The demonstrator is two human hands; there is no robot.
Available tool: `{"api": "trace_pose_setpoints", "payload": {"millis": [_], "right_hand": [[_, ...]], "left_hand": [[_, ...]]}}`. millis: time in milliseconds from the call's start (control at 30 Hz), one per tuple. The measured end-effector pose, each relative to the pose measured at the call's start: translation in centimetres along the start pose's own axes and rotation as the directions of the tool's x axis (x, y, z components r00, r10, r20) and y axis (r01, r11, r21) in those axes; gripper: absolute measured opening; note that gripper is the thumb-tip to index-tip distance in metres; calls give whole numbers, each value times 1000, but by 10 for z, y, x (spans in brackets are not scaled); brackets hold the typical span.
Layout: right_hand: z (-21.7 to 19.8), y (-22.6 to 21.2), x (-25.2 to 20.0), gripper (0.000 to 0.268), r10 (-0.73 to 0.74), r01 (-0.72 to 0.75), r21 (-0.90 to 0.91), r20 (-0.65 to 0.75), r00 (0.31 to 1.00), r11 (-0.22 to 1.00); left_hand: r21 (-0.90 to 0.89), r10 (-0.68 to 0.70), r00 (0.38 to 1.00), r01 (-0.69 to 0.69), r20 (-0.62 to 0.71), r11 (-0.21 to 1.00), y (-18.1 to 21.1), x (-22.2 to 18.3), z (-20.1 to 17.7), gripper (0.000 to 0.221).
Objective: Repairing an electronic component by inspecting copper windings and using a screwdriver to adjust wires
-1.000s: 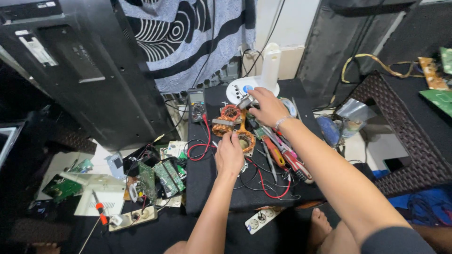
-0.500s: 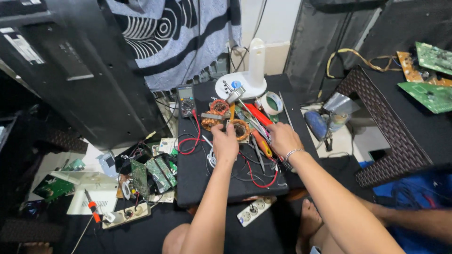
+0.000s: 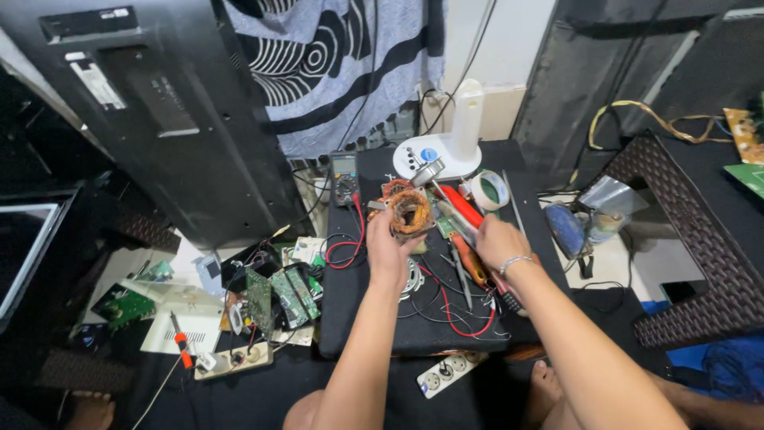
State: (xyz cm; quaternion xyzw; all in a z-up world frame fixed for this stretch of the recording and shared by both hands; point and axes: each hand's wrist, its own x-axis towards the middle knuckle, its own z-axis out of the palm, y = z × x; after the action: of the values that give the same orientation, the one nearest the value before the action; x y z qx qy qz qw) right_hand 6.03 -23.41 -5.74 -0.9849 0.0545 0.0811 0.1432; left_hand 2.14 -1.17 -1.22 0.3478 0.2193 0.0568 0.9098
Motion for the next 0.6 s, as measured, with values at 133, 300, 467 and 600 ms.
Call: {"api": "trace_pose_setpoints", "payload": {"millis": [133, 300, 467, 600], "right_hand": [[-25, -17, -23, 27, -59, 70, 90, -114, 992, 994], [-53, -37, -64, 23, -294, 417, 207, -447, 845, 885], [-49, -51, -77, 21, -360, 574, 261, -563, 744, 776], [-56, -70, -88, 55, -346, 521, 366, -446, 825, 771]], "left_hand": [[-177, -102, 995, 102, 9, 979, 3, 3, 4, 53], [367, 161, 975, -96, -152, 925, -20, 36, -8, 39], [780, 209, 978, -115, -21, 615, 11, 0, 0, 51], [922, 127, 984, -163, 125, 351, 11, -23, 7, 53]]}}
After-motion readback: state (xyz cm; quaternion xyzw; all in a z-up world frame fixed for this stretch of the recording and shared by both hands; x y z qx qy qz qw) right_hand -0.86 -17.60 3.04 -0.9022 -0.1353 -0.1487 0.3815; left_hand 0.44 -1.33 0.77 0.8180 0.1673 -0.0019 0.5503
